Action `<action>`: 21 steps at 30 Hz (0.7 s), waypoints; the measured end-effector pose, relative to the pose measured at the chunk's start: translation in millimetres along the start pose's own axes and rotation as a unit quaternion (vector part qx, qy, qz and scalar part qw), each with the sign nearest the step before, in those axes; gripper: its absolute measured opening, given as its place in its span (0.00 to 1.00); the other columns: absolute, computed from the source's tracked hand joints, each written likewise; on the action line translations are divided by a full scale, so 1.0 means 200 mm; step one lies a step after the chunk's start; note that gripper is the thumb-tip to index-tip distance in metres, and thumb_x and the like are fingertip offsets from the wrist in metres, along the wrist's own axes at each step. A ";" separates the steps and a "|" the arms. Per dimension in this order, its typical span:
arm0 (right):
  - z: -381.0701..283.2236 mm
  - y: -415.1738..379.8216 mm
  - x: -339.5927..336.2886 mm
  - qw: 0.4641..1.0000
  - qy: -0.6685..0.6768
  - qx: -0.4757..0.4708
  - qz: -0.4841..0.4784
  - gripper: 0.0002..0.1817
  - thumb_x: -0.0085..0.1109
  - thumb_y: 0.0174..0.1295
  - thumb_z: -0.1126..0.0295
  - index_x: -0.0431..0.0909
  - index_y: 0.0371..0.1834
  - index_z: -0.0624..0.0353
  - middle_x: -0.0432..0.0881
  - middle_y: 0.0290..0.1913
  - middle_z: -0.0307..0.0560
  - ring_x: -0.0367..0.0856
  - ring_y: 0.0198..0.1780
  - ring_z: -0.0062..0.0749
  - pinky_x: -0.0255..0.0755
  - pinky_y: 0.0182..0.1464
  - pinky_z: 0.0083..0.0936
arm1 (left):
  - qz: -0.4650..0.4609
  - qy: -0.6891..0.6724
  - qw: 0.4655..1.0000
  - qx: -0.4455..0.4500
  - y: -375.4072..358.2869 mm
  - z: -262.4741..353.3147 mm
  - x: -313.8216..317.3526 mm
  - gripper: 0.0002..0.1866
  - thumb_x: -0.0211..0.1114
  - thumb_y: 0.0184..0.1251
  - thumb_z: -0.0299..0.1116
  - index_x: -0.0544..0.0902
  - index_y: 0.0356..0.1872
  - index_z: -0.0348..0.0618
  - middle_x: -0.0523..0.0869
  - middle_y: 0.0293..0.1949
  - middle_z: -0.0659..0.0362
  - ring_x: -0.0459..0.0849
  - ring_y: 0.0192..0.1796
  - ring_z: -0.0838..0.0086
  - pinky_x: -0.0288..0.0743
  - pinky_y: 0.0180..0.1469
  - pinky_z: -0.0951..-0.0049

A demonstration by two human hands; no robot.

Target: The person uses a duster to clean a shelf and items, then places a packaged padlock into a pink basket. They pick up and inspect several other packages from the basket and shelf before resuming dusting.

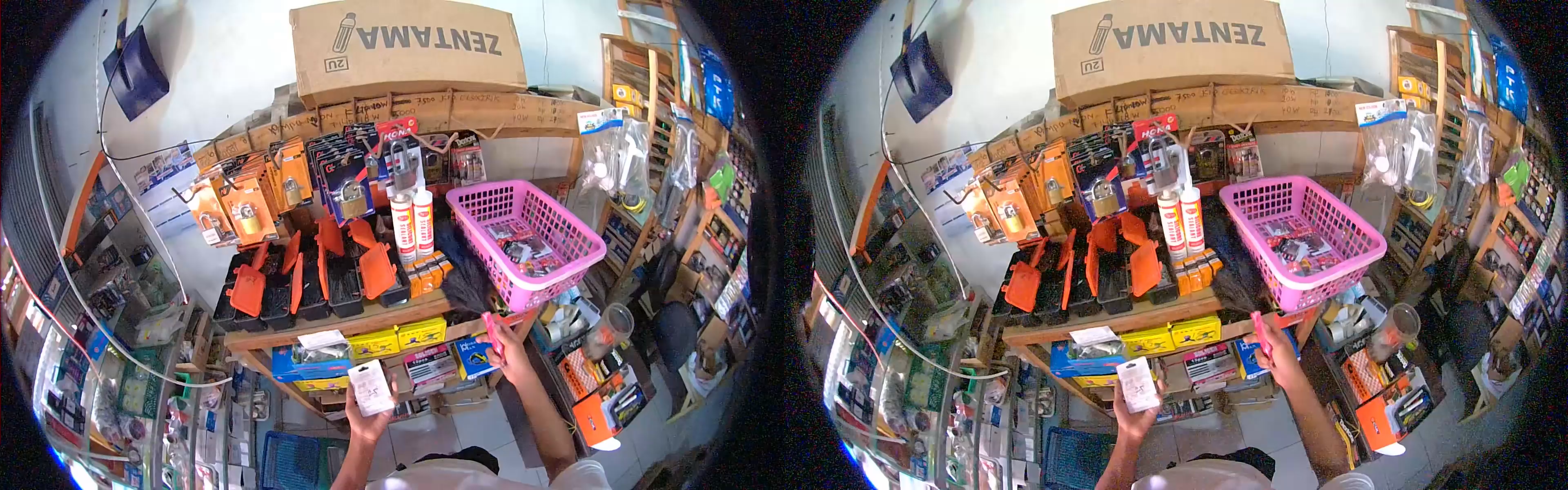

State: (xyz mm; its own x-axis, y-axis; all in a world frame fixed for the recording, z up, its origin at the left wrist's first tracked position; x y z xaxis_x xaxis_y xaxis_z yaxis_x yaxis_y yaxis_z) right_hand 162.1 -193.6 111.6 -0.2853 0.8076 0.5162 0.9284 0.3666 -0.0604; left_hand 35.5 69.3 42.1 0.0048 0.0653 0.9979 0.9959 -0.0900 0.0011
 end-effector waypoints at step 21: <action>0.81 -0.49 -0.30 0.780 -0.336 0.370 -0.376 0.30 0.38 0.76 0.46 0.58 0.75 0.49 0.75 0.57 0.42 0.75 0.50 0.21 0.72 0.44 0.20 | 0.041 0.162 0.986 0.018 0.10 -0.25 -0.01 0.38 0.49 0.66 0.69 0.68 0.63 0.48 0.73 0.44 0.57 0.70 0.37 0.71 0.67 0.35 0.69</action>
State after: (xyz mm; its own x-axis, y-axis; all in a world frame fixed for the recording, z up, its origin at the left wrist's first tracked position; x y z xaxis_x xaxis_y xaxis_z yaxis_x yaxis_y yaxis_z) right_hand 50.3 -202.9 -51.1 -0.9745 0.2040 0.0936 0.1178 0.8197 -0.5606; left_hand 51.5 17.9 43.8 0.0632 -0.2625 0.9629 0.9959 -0.0458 -0.0779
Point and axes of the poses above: each hand's wrist, its own y-axis towards the middle knuckle, its own x-axis out of the palm, z = x × y, the point moved 10 cm from there along y, towards the middle knuckle
